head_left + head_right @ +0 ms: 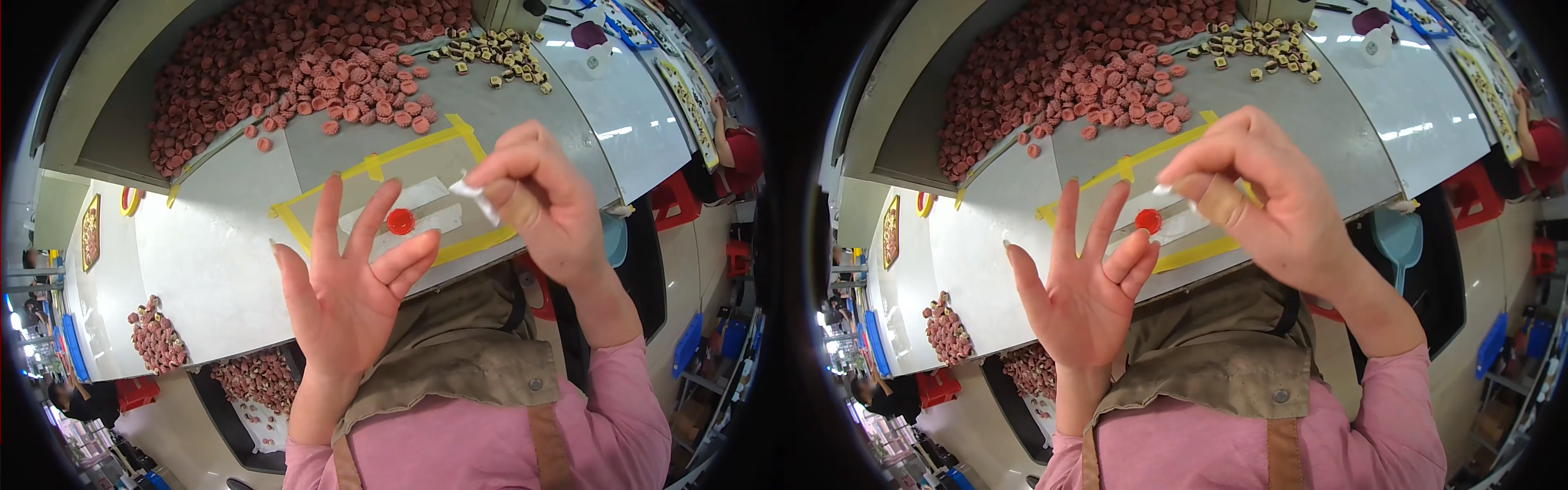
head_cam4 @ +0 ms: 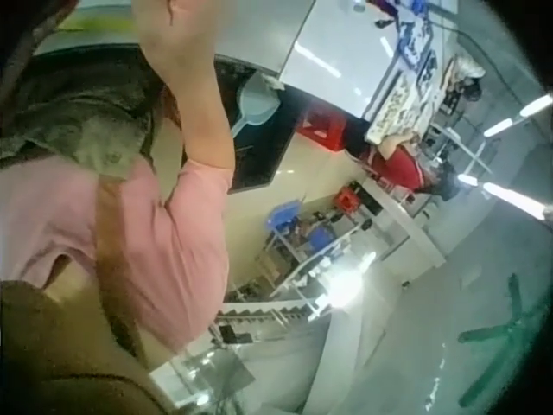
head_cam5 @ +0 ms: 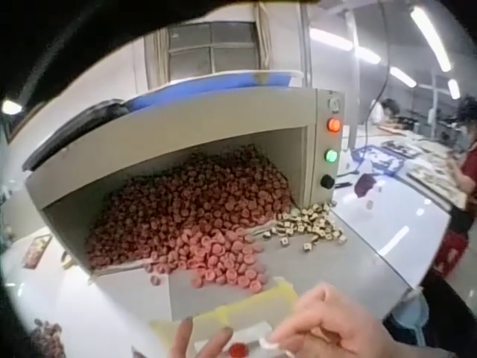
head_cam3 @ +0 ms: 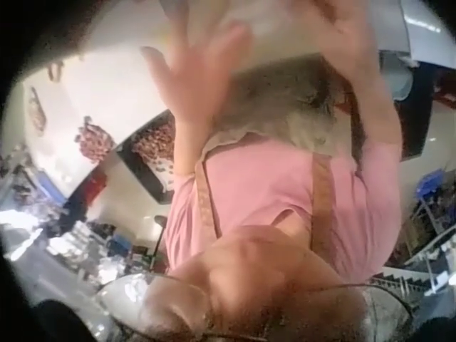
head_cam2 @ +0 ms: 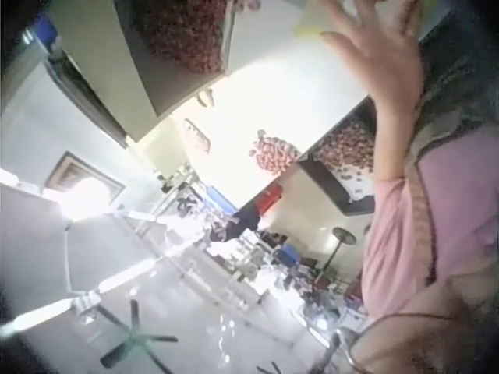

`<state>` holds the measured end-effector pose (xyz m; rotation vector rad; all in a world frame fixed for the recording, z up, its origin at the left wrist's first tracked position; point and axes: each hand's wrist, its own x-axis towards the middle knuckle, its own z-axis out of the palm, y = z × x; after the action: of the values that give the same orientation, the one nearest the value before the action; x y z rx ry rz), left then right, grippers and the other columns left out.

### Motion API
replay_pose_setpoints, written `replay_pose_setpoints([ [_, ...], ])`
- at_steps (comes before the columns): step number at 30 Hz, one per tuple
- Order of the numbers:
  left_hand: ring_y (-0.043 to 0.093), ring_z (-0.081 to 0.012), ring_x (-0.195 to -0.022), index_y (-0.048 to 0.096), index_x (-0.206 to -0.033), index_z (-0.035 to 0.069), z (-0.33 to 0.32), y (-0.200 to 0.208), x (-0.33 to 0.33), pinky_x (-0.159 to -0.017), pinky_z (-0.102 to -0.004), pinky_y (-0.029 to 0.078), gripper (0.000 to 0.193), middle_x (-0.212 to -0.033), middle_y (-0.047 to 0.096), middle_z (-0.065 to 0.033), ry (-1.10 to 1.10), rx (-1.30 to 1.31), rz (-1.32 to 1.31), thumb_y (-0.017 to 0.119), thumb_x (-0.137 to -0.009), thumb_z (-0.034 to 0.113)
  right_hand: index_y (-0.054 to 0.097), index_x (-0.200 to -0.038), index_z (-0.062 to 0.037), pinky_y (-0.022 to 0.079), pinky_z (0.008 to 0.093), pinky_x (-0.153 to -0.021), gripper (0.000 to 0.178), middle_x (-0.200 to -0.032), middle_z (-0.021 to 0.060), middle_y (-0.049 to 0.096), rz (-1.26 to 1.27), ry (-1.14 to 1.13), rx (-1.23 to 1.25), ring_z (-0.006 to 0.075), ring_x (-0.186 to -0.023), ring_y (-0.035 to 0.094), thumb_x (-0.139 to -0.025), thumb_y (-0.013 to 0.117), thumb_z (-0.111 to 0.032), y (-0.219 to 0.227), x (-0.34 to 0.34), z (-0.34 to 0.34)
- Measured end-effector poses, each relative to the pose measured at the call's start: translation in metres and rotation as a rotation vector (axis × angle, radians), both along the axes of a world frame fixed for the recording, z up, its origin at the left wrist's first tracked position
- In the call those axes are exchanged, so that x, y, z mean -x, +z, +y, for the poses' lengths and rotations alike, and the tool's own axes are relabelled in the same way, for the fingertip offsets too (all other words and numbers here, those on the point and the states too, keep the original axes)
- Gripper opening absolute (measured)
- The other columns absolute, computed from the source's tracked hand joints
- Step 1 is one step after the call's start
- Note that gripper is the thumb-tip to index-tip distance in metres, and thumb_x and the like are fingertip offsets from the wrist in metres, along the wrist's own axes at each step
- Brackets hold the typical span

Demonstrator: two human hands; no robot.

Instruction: The person assembles small plastic parts by hand at a workbench, using glue to join them together.

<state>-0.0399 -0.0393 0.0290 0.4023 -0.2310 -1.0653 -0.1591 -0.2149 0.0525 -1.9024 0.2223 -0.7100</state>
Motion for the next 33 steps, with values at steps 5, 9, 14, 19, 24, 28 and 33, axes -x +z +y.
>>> replay_pose_setpoints([
  [5,0.053,-0.0387,-0.118,0.006,-0.152,0.016,0.0,0.0,0.001,-0.102,-0.0467,0.041,0.08,-0.152,0.018,-0.0241,-0.037,0.046,0.027,0.024,-0.093,0.067,0.064,-0.097,-0.0048,0.043,0.0235,-0.071,0.008,-0.094,0.0027,0.057,-0.056,0.204,0.16,0.0118,-0.081,0.053,-0.09,0.062,-0.009,-0.005,-0.012,0.013],
  [9,0.055,-0.0401,-0.116,0.005,-0.152,0.017,0.002,-0.001,0.003,-0.101,-0.0475,0.043,0.081,-0.152,0.02,-0.0244,-0.022,0.007,-0.035,0.023,-0.093,0.069,0.064,-0.096,-0.0047,0.044,0.0247,-0.072,0.008,-0.092,0.0026,0.06,0.07,0.199,0.083,0.0126,-0.083,0.055,-0.09,0.062,-0.01,0.0,-0.013,0.012],
  [14,0.056,-0.0414,-0.114,0.003,-0.152,0.018,0.0,0.001,0.007,-0.098,-0.0489,0.044,0.082,-0.151,0.023,-0.0247,-0.124,0.029,0.016,0.022,-0.092,0.07,0.064,-0.096,-0.0046,0.046,0.0263,-0.073,0.007,-0.092,0.0052,0.06,-0.112,-0.023,-0.009,0.0158,-0.081,0.056,-0.09,0.061,-0.008,-0.005,-0.018,0.002],
  [19,0.055,-0.0418,-0.115,-0.002,-0.152,0.019,-0.003,0.001,0.007,-0.097,-0.0498,0.046,0.082,-0.151,0.022,-0.0257,-0.152,0.1,0.072,0.019,-0.091,0.071,0.063,-0.095,-0.0044,0.046,0.0262,-0.073,0.007,-0.09,0.0048,0.06,-0.097,0.039,0.251,0.0149,-0.082,0.057,-0.09,0.062,-0.009,-0.01,-0.023,0.002],
  [24,0.062,-0.0279,-0.1,0.028,-0.143,0.01,0.012,-0.006,-0.005,-0.086,-0.0386,0.051,0.054,-0.131,0.047,-0.0188,0.012,-0.221,-0.407,0.044,-0.099,0.035,0.059,-0.093,-0.0038,0.044,0.0252,-0.072,0.012,-0.086,-0.0006,0.058,0.115,-0.311,0.201,0.0082,-0.079,0.053,-0.096,0.055,-0.014,-0.024,-0.003,-0.042],
  [28,0.059,-0.011,-0.081,0.06,-0.11,0.0,0.023,-0.005,-0.049,-0.074,-0.0245,0.049,0.02,-0.091,0.06,-0.0035,0.324,-0.723,-1.297,0.056,-0.09,-0.003,0.059,-0.107,-0.0035,0.043,0.0232,-0.077,0.021,-0.091,0.0035,0.06,0.325,-0.715,0.35,0.0104,-0.082,0.052,-0.099,0.05,-0.02,-0.043,0.054,-0.121],
  [33,0.055,-0.0145,-0.078,0.064,-0.104,0.002,0.009,-0.022,-0.135,-0.067,-0.0271,0.047,0.02,-0.091,0.06,-0.0077,0.593,-0.988,-1.622,0.065,-0.085,0.008,0.061,-0.113,-0.0038,0.045,0.028,-0.085,0.024,-0.104,0.0093,0.061,0.347,-0.817,0.771,0.0188,-0.09,0.059,-0.098,0.052,-0.02,-0.062,0.09,-0.173],
])
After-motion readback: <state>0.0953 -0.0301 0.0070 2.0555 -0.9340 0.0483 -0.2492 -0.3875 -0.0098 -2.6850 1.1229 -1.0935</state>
